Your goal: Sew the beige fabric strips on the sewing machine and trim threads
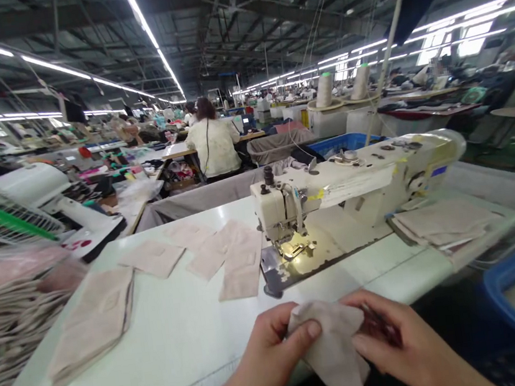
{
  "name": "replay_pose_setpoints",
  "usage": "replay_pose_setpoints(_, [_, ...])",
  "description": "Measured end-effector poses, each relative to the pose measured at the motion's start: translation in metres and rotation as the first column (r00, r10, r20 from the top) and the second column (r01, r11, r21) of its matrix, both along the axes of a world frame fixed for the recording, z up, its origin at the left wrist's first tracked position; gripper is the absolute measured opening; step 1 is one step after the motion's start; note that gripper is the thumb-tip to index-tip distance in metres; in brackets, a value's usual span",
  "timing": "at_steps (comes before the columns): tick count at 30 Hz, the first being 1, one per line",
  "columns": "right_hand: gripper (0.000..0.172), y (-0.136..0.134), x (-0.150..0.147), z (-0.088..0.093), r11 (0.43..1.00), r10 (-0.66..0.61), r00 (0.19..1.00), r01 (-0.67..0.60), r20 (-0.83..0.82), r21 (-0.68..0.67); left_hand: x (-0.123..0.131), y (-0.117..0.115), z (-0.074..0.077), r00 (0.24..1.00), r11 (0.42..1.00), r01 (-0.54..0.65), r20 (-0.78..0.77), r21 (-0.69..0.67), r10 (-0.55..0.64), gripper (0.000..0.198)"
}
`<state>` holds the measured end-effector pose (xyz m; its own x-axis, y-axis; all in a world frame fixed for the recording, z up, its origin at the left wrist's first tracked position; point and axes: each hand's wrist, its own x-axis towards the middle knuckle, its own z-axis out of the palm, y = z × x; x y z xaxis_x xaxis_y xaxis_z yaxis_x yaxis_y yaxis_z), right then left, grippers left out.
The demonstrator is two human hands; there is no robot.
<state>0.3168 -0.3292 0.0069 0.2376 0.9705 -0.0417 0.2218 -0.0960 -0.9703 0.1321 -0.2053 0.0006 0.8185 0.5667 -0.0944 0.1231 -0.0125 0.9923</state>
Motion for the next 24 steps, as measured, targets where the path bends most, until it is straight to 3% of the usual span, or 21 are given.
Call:
replay_pose_setpoints(2, [0.03,-0.003,0.008,0.006,0.99,-0.09,0.984,0.071,0.157,0.123,0.008,-0.006,0.002,0.998,0.999,0.027,-0.053,-0.045,-0.029,0.042])
replay_pose_setpoints(5, [0.034,-0.001,0.009,0.012,0.97,-0.044,0.93,-0.047,0.365,0.237,0.016,-0.011,0.01,0.986,0.991,0.132,-0.111,0.036,-0.128,0.033])
replay_pose_setpoints(8, [0.006,0.005,-0.002,0.016,0.926,0.023,0.899,-0.184,0.437,0.33,0.019,-0.015,0.016,0.979,0.974,0.181,-0.124,0.137,-0.164,0.031])
replay_pose_setpoints(10, [0.014,0.008,-0.006,0.017,0.909,-0.025,0.917,-0.145,0.399,0.391,0.018,-0.014,0.018,0.975,0.974,0.18,-0.158,0.138,-0.158,0.035])
replay_pose_setpoints(12, [0.021,0.007,-0.002,0.016,0.917,-0.166,0.933,0.026,0.32,0.399,0.013,-0.008,0.018,0.97,0.981,0.159,-0.202,0.106,-0.136,0.039])
replay_pose_setpoints(15, [0.026,0.001,0.016,0.008,0.887,-0.413,0.894,0.351,0.174,0.298,-0.001,0.008,0.014,0.974,0.989,0.105,-0.211,0.105,-0.081,0.039])
replay_pose_setpoints(18, [0.036,-0.008,0.031,-0.003,0.864,-0.494,0.869,0.494,-0.024,0.096,-0.015,0.024,0.01,0.981,0.995,0.091,-0.175,0.044,-0.082,0.036])
replay_pose_setpoints(21, [0.045,-0.015,0.03,-0.014,0.883,-0.47,0.852,0.459,-0.231,-0.103,-0.02,0.04,0.011,0.983,0.998,-0.004,-0.185,-0.055,-0.007,0.037])
replay_pose_setpoints(24, [0.049,-0.017,0.018,-0.023,0.942,-0.314,0.877,0.24,-0.363,-0.235,-0.012,0.061,0.017,0.946,0.969,-0.241,-0.236,-0.05,0.223,0.036])
